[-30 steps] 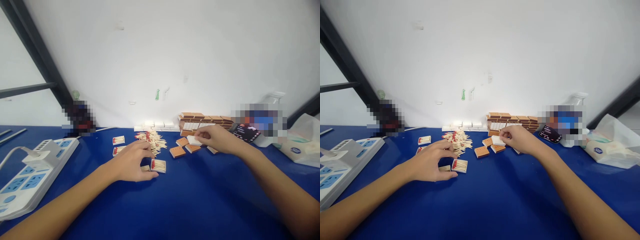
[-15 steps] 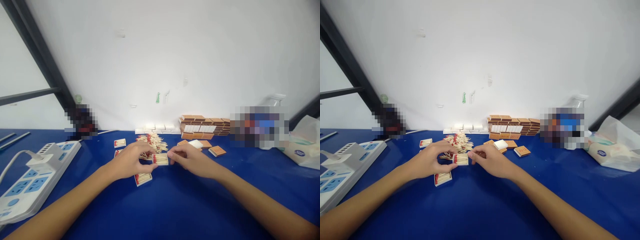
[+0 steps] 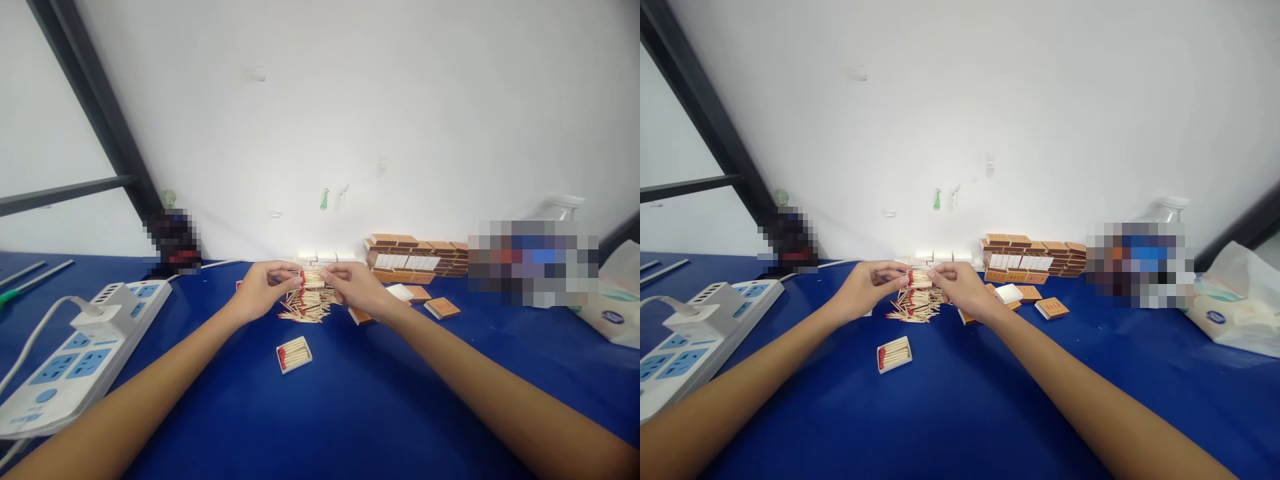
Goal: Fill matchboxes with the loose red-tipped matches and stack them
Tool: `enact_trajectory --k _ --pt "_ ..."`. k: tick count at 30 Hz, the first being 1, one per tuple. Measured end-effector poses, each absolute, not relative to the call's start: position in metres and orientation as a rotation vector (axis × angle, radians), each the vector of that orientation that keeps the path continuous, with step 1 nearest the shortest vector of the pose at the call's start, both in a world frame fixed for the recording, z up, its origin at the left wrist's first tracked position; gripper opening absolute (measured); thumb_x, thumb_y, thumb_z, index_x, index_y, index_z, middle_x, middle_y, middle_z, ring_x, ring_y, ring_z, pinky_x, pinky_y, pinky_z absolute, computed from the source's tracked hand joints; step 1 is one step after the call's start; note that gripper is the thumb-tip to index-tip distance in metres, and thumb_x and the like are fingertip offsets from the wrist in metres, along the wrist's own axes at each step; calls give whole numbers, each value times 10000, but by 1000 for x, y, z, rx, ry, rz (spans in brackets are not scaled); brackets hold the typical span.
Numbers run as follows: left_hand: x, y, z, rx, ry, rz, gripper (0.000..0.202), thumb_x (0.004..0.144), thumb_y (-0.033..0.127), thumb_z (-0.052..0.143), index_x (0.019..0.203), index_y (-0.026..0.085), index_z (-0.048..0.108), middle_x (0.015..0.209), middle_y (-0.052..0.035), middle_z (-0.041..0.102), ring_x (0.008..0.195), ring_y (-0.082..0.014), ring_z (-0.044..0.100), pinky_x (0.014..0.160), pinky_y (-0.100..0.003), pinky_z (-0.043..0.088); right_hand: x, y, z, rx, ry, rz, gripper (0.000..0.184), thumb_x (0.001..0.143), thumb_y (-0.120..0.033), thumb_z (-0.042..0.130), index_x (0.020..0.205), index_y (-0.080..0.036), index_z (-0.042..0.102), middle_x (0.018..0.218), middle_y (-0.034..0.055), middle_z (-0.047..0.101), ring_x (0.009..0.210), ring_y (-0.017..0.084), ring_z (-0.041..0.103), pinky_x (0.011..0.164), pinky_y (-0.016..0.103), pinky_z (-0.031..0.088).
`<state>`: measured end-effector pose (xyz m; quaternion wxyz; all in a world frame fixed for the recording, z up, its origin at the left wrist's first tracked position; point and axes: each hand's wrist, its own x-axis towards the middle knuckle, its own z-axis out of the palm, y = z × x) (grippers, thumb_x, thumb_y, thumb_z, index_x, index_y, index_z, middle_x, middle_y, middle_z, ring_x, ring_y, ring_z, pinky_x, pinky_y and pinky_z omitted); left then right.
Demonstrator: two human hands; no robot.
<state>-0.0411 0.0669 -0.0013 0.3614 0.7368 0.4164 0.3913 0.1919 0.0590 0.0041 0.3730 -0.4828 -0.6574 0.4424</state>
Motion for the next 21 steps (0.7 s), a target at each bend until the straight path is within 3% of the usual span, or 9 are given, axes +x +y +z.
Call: enact_trajectory --k 7,14,21 --pt "-44 84 -11 1954 1176 1090 296 822 347 787 1085 211 786 1000 -66 815 902 -208 745 740 -306 526 189 77 -11 -1146 -1783 870 298 882 -426 703 1015 -162 743 972 87 744 671 155 596 586 303 497" --pt "-43 77 -10 2082 1143 1095 176 794 304 802 955 235 815 932 -33 806 817 -183 693 758 -318 508 203 66 -19 -1015 -2046 363 161 929 -278 695 1052 -206 771 929 57 725 734 170 608 734 331 518" --pt "-46 59 3 2290 1061 1236 179 890 306 744 1056 266 797 1082 -45 790 1002 -209 677 929 -368 507 208 52 -13 -851 -2091 142 281 1044 -321 524 1218 -236 727 1140 106 699 1024 224 662 882 362 527"
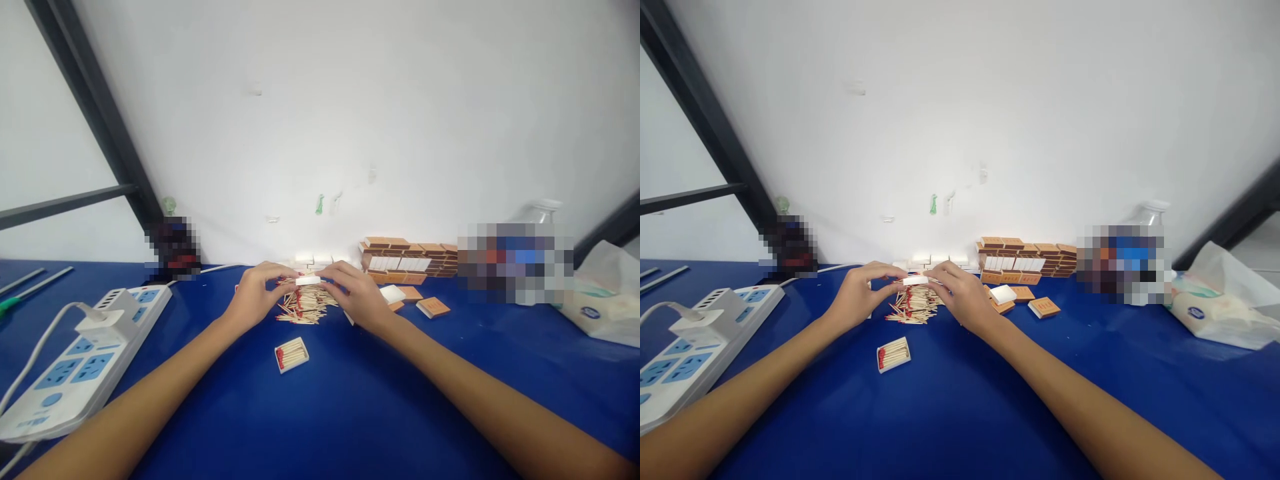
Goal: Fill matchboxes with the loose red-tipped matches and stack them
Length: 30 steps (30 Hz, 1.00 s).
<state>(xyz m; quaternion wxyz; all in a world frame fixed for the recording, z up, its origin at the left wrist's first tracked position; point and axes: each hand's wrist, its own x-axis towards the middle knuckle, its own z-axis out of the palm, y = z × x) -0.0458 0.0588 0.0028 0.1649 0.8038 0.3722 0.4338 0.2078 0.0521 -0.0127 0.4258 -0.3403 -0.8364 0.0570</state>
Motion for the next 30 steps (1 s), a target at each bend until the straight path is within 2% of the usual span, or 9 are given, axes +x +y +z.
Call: enact_trajectory --k 4,8,12,14,18,21,23,25,30 --pt "-38 43 9 2362 1045 1299 179 933 320 707 1086 269 786 1051 -45 785 967 -201 683 917 -367 523 208 32 3 -988 -2081 164 310 1026 -372 533 1248 -249 712 1167 112 698 913 217 646 822 369 518" --pt "-32 30 20 2294 1087 1232 253 923 351 713 1150 247 754 1031 -44 782 883 -175 686 842 -323 528 214 16 16 -1189 -1914 328 306 969 -454 602 1116 -217 729 811 54 677 675 178 565 674 337 472" --pt "-46 24 40 2434 1111 712 326 822 548 766 821 222 758 636 5 635 549 -125 522 522 -274 368 248 17 23 -1319 -1861 517 354 924 -534 625 959 -197 726 800 51 687 702 183 580 655 321 444" --pt "-54 22 48 2485 1099 355 395 718 616 816 753 228 746 590 10 588 504 -125 483 476 -280 307 273 23 24 -1396 -1938 580 365 918 -538 607 878 -196 726 806 58 697 702 186 581 645 322 429" --pt "-58 18 47 2523 1131 125 444 594 614 871 803 239 755 686 -19 676 560 -169 560 474 -281 315 303 36 23 -1590 -2117 476 283 842 -447 681 919 -196 787 831 74 725 638 181 544 604 329 399" --pt "-52 14 40 2498 1073 89 332 621 509 858 762 234 737 750 -21 722 587 -173 606 486 -273 349 291 32 19 -1501 -2080 309 267 871 -422 671 975 -208 792 961 88 751 709 194 579 660 338 428" --pt "-48 12 36 2480 1031 91 213 668 416 814 741 233 733 729 -7 719 576 -162 613 491 -266 370 269 22 15 -1389 -2065 308 268 933 -422 615 927 -213 782 935 79 746 741 192 588 679 330 431" --pt "-46 12 34 2487 1009 148 127 693 344 770 753 236 741 708 3 712 592 -163 626 516 -263 398 242 8 10 -1306 -2080 418 288 955 -430 602 877 -211 771 858 62 732 697 171 572 650 313 420" --pt "-42 13 35 2494 982 336 116 727 315 744 800 225 749 714 3 715 648 -174 646 602 -277 449 196 -17 -2 -1258 -2058 828 318 953 -494 623 974 -222 787 851 46 754 705 169 604 644 301 436"
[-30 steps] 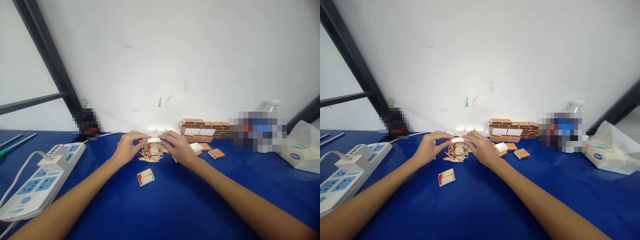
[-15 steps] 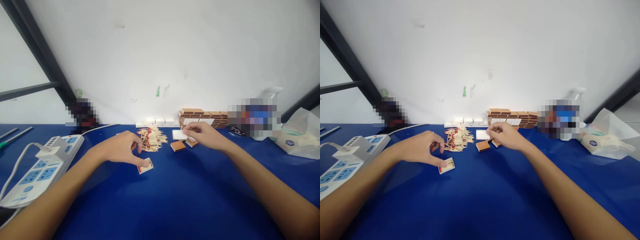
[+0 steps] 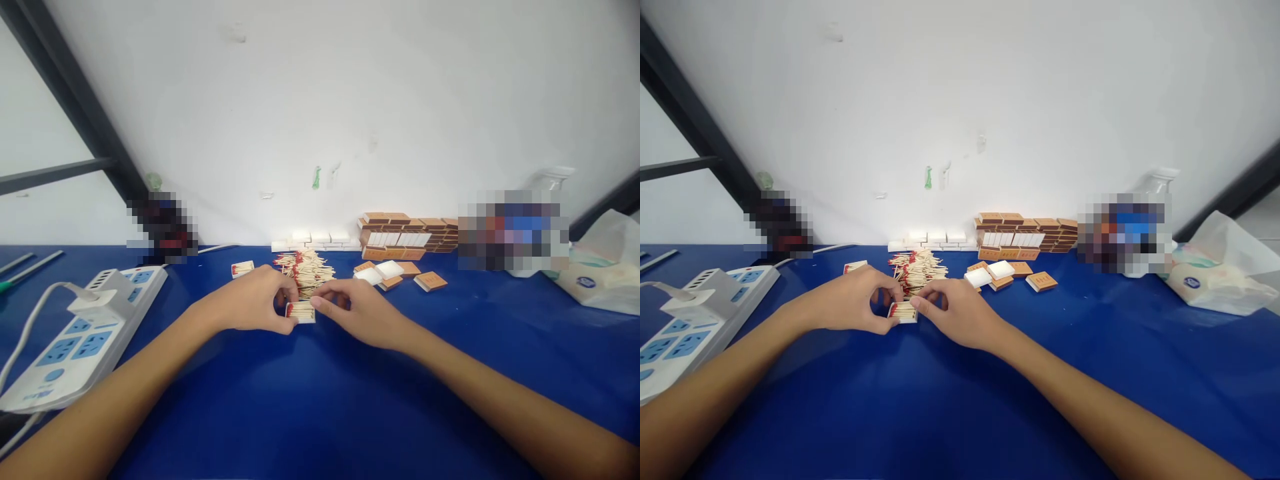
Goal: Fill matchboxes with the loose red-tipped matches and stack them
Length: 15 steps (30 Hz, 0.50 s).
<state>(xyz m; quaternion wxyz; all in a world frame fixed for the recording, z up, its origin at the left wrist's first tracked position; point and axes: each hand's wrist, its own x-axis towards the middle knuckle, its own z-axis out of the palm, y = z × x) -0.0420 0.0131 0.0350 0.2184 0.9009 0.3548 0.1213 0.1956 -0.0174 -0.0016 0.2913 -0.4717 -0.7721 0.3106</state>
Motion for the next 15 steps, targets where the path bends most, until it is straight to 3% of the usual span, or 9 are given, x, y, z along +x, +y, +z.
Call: enact_trajectory --k 3,6,9,12,15 --pt "-41 15 36 2508 952 406 115 765 292 728 846 225 774 712 13 717 655 -159 640 628 -271 458 191 -18 -6 -1254 -1921 1098 339 900 -522 690 941 -197 776 854 53 761 705 166 624 637 291 458" --pt "-40 19 35 2495 975 516 206 781 312 759 961 218 797 762 5 741 679 -154 652 646 -265 481 196 -10 -5 -1323 -1742 1346 445 832 -608 737 963 -184 762 685 9 674 505 104 475 470 254 348" --pt "-38 29 29 2349 1028 718 351 807 397 789 1097 199 785 890 -35 780 746 -168 690 681 -273 528 201 5 1 -1362 -1646 1321 510 813 -664 734 968 -179 751 553 -40 532 446 78 365 416 235 239" --pt "-34 42 18 2133 1080 899 401 845 458 776 1149 197 776 1009 -74 799 843 -196 728 744 -301 570 199 24 6 -1323 -1625 1224 519 804 -675 740 944 -175 742 567 -33 518 473 86 392 416 230 235" --pt "-31 56 8 1856 1065 1024 376 853 407 780 1149 175 775 1112 -102 797 916 -218 748 798 -335 600 194 45 7 -1276 -1603 1181 500 808 -638 754 972 -166 742 574 -29 520 497 95 413 433 235 269"
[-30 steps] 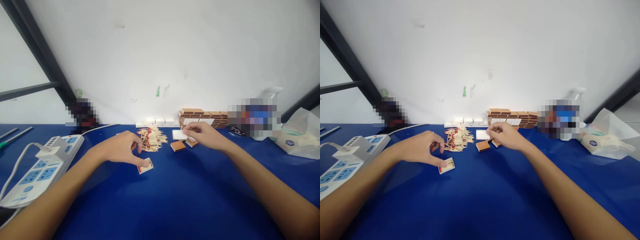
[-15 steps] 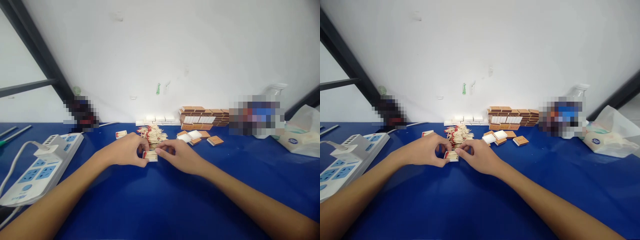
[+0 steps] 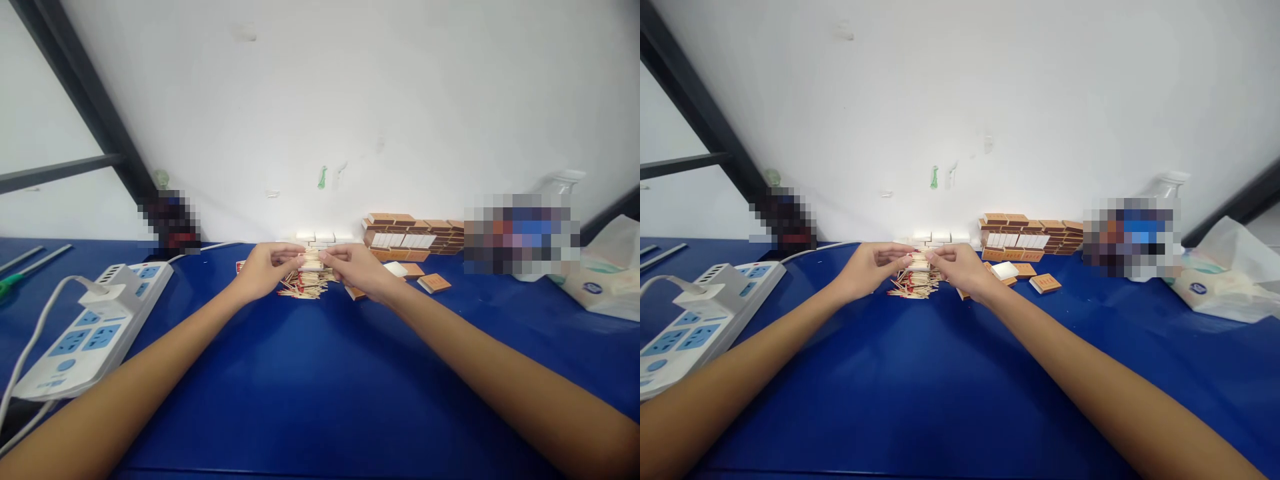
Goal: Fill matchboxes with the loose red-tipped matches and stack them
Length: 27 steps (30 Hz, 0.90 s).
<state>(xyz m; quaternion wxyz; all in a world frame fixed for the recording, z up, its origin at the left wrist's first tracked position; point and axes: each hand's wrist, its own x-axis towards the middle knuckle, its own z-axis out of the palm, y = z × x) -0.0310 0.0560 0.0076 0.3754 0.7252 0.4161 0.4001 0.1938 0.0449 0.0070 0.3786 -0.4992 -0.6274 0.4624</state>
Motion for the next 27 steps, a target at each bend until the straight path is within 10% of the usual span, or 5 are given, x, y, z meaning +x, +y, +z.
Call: enact_trajectory --k 10,22,27 --pt "-30 88 -6 1655 1130 1168 351 814 329 819 1119 159 786 1092 -112 808 975 -228 762 936 -397 610 193 73 -1 -1234 -1591 1020 342 896 -454 713 1030 -141 746 689 30 639 631 137 547 560 279 433" --pt "-29 87 -11 1906 1167 1145 282 800 315 798 1052 190 813 958 -75 810 752 -178 705 716 -325 556 197 69 -13 -1071 -1681 922 458 771 -523 815 1032 -151 754 967 100 750 779 177 641 641 304 535" --pt "-33 78 -7 2073 1221 1200 193 796 257 808 987 226 816 791 -22 757 654 -146 601 659 -307 485 200 62 -15 -1122 -1837 546 344 855 -471 763 1028 -176 801 697 7 679 624 145 570 644 301 469"
